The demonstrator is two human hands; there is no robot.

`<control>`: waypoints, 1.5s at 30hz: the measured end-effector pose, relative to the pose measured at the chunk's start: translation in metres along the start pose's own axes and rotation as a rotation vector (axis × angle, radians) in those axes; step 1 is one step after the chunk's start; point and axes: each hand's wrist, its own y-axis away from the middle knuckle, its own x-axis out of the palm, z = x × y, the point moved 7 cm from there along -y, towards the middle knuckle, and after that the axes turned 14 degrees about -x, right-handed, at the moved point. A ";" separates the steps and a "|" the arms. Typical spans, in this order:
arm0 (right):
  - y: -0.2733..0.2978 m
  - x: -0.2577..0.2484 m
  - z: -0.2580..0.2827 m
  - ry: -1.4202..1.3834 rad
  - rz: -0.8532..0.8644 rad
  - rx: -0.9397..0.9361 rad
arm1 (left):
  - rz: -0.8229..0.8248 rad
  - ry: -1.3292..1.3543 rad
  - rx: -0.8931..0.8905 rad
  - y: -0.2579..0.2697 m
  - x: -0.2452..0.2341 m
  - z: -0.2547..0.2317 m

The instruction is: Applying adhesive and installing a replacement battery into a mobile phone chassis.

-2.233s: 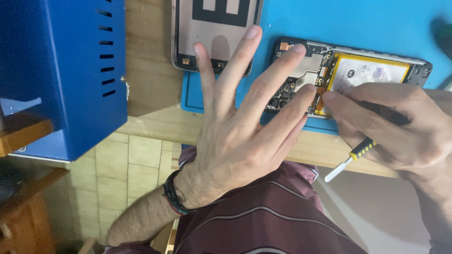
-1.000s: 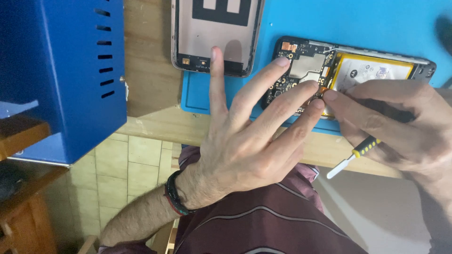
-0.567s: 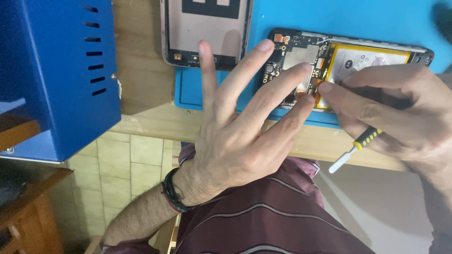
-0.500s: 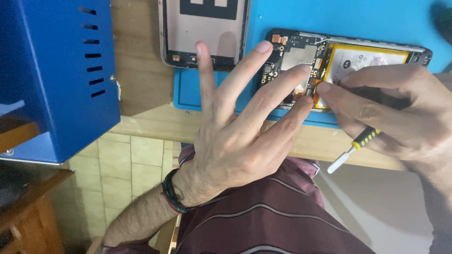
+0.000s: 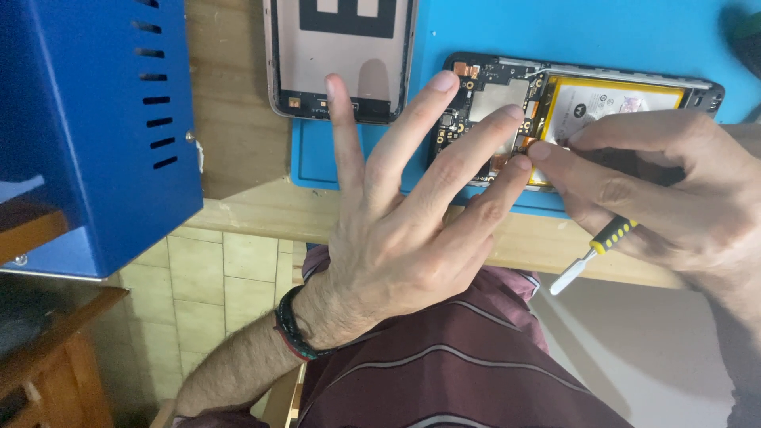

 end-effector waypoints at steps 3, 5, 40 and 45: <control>-0.015 -0.002 -0.002 -0.129 0.042 0.088 | 0.002 -0.002 0.005 0.000 -0.001 -0.001; -0.013 0.000 -0.002 -0.136 0.037 0.076 | -0.016 0.001 0.009 -0.001 -0.001 -0.002; 0.012 0.001 0.008 0.055 0.041 -0.003 | -0.235 -0.549 0.438 0.020 0.004 -0.018; 0.005 -0.003 0.014 0.125 -0.025 0.012 | -0.284 -0.297 0.302 0.019 0.000 -0.008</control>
